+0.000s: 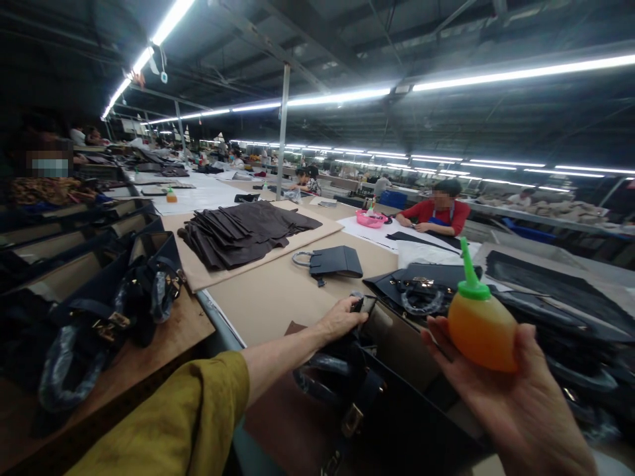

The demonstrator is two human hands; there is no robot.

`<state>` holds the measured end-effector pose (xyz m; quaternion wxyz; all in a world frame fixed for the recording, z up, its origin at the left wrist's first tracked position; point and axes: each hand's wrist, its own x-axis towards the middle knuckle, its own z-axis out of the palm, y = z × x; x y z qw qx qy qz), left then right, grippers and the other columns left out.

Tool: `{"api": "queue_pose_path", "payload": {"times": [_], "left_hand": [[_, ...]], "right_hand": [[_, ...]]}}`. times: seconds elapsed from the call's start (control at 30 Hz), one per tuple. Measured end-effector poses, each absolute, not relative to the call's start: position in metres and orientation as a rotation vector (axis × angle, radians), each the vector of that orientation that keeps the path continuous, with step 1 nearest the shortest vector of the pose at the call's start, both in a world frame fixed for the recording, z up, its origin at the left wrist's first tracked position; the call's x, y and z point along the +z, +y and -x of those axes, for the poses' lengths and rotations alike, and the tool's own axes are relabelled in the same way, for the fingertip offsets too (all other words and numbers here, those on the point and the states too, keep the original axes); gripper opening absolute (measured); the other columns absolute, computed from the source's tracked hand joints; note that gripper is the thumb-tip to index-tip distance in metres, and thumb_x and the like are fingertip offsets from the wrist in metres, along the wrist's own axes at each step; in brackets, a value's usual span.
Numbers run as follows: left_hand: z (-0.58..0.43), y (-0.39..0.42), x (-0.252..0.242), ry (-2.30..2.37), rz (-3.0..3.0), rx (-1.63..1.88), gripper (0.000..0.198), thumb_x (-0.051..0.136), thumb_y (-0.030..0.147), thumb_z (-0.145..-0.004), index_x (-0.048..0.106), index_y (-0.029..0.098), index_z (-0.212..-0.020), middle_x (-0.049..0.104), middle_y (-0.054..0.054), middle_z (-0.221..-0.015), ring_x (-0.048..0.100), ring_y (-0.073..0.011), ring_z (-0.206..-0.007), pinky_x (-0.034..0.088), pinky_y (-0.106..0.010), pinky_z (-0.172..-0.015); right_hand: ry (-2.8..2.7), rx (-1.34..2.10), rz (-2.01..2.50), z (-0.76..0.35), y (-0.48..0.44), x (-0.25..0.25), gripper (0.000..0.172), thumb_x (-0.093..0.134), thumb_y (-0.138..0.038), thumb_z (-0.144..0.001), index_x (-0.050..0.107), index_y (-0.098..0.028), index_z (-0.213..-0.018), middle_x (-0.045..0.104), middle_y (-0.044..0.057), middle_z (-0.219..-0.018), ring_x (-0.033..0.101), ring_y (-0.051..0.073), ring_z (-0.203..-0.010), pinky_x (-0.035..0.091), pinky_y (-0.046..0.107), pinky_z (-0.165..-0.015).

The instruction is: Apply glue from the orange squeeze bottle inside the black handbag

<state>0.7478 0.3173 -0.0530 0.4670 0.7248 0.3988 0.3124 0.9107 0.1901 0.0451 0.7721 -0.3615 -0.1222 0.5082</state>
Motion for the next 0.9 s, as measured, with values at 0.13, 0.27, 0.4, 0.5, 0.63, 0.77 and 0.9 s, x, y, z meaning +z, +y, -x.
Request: {"api": "queue_pose_path", "payload": {"times": [0.13,0.27,0.4,0.5,0.63,0.77,0.9], "left_hand": [[-0.741,0.318,-0.026,0.819,-1.68,0.887,0.033,0.045,0.025,-0.091,0.058,0.009,-0.117,0.066,-0.006,-0.108,0.062,-0.0162,-0.096,0.048,-0.024,-0.084],[-0.728,0.319,0.028,0.749,-1.912,0.903,0.029,0.051,0.033,-0.087,0.067,0.011,-0.097,0.067,-0.002,-0.094,0.058,-0.0165,-0.09,0.045,-0.024,-0.082],[-0.712,0.317,0.087,0.825,-2.308,0.616,0.027,0.053,0.036,-0.085,0.07,0.015,-0.089,0.06,0.003,-0.074,0.052,-0.0134,-0.074,0.039,-0.022,-0.069],[-0.702,0.314,0.11,0.831,-2.486,0.294,0.022,0.058,0.035,-0.08,0.071,0.017,-0.082,0.053,0.006,-0.063,0.047,-0.0116,-0.066,0.034,-0.021,-0.061],[-0.692,0.311,0.104,0.833,-2.463,0.002,0.017,0.065,0.034,-0.071,0.073,0.019,-0.075,0.054,0.006,-0.057,0.046,-0.0112,-0.06,0.032,-0.022,-0.058],[-0.684,0.312,0.075,0.83,-2.356,-0.134,0.018,0.067,0.036,-0.069,0.073,0.019,-0.067,0.058,0.005,-0.057,0.048,-0.012,-0.06,0.035,-0.022,-0.057],[-0.681,0.307,0.051,0.824,-2.201,-0.267,0.016,0.071,0.034,-0.065,0.071,0.019,-0.061,0.062,0.004,-0.057,0.052,-0.0132,-0.059,0.038,-0.023,-0.057]], "right_hand": [[-0.191,1.126,0.796,-0.912,0.181,0.051,0.045,0.047,-0.051,-0.095,0.069,-0.014,-0.107,0.065,0.018,-0.1,0.067,0.032,-0.085,0.059,0.048,-0.062],[-0.094,1.155,0.776,-0.912,0.163,0.056,0.045,0.053,-0.055,-0.091,0.068,-0.017,-0.111,0.064,0.017,-0.103,0.066,0.031,-0.085,0.059,0.048,-0.062],[-0.072,1.228,0.777,-0.907,0.144,0.049,0.046,0.057,-0.055,-0.088,0.066,-0.022,-0.118,0.065,0.015,-0.104,0.067,0.03,-0.086,0.06,0.047,-0.066],[-0.112,1.261,0.847,-0.906,0.131,0.035,0.052,0.061,-0.059,-0.083,0.065,-0.024,-0.121,0.065,0.015,-0.108,0.067,0.031,-0.086,0.06,0.045,-0.067],[-0.306,1.211,1.026,-0.923,0.119,0.004,0.072,0.08,-0.055,-0.06,0.063,-0.019,-0.121,0.066,0.018,-0.109,0.068,0.033,-0.072,0.061,0.043,-0.057],[-0.439,1.121,1.21,-0.953,0.116,-0.032,0.085,0.093,-0.033,-0.039,0.062,-0.02,-0.117,0.066,0.016,-0.109,0.068,0.037,-0.075,0.061,0.042,-0.053],[-0.616,0.911,1.227,-0.963,0.112,-0.053,0.081,0.095,-0.026,-0.035,0.065,-0.023,-0.111,0.068,0.007,-0.102,0.067,0.028,-0.071,0.06,0.029,-0.053]]}}
